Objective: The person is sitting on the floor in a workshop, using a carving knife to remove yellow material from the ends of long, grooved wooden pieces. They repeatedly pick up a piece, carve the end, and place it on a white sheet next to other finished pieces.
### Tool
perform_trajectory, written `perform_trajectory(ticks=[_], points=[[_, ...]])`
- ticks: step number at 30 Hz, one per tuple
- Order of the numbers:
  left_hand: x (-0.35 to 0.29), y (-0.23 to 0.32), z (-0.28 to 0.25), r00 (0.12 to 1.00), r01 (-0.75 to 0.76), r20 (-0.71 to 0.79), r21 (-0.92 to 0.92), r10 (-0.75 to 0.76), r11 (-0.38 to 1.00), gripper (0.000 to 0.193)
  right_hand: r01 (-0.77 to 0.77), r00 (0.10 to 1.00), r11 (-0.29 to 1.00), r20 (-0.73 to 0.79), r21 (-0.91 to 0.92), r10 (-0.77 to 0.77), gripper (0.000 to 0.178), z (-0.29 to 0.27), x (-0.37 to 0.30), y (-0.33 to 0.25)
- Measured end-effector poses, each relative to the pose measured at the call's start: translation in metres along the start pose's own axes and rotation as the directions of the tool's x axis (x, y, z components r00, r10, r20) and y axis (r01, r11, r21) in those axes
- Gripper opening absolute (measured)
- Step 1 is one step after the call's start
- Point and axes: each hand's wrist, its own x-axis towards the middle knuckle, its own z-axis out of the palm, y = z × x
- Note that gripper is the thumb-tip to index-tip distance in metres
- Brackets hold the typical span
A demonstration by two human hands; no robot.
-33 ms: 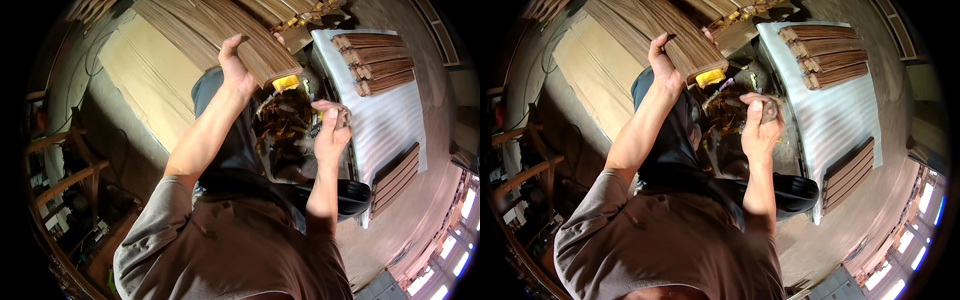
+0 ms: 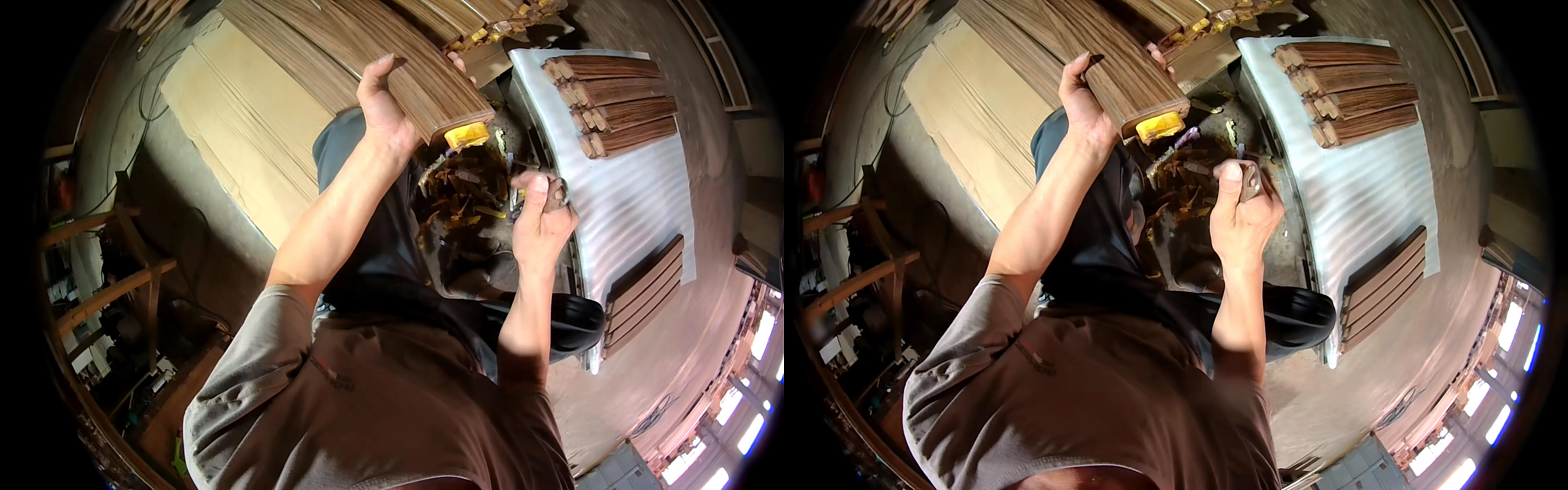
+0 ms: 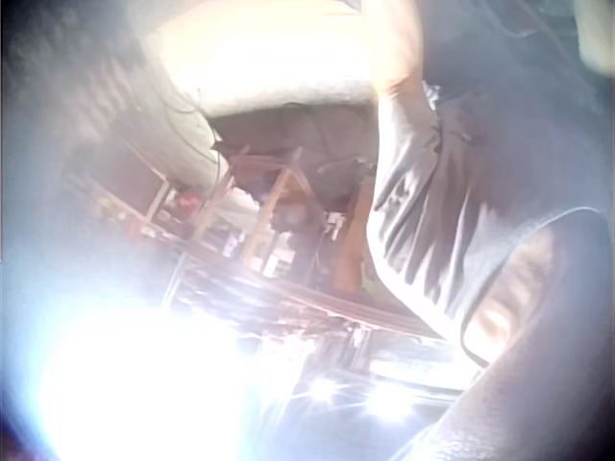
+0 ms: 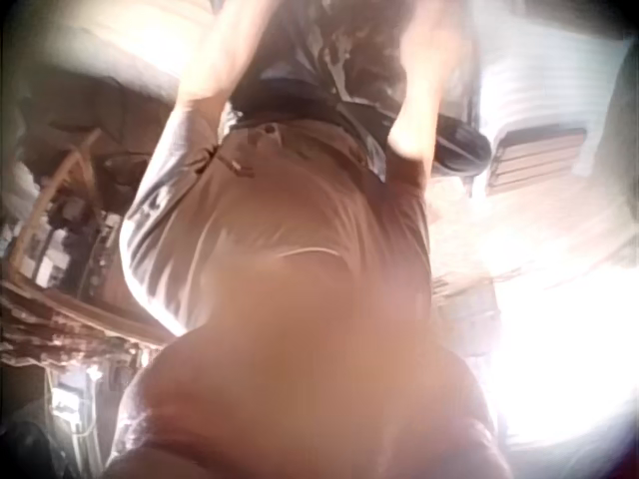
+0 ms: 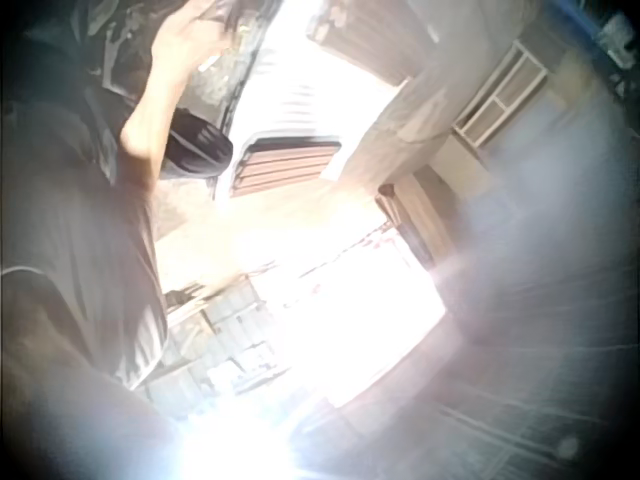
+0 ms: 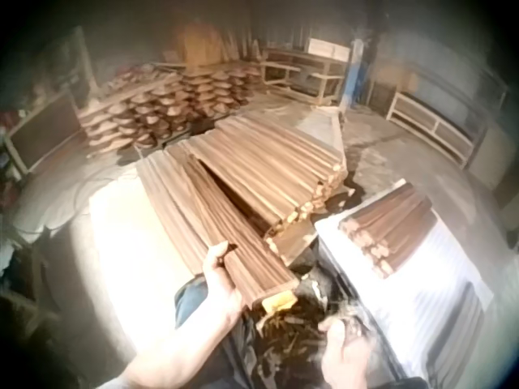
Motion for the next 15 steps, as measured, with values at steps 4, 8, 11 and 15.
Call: perform_trajectory(ticks=[4,8,11,15], points=[[-0.002,0.001,0.004,0.985,-0.011,-0.171,0.163,0.039,0.987,0.067,-0.373,0.913,0.747,0.072,0.550,0.402,0.043,-0.008,-0.008,-0.002],[0.000,0.000,-0.007,0.948,0.050,-0.313,0.323,0.057,0.945,0.055,-0.098,0.993,0.931,-0.023,0.351,0.114,0.043,-0.004,-0.010,-0.001],[0.002,-0.002,-0.007,0.934,0.073,-0.327,0.564,0.142,0.823,0.050,-0.304,0.949,0.824,0.072,0.479,0.308,0.035,0.005,-0.005,-0.006],[-0.004,-0.010,-0.003,0.895,0.105,-0.334,0.803,0.296,0.587,0.065,-0.374,0.923,0.804,0.099,0.463,0.372,0.026,0.017,-0.002,0.005]])
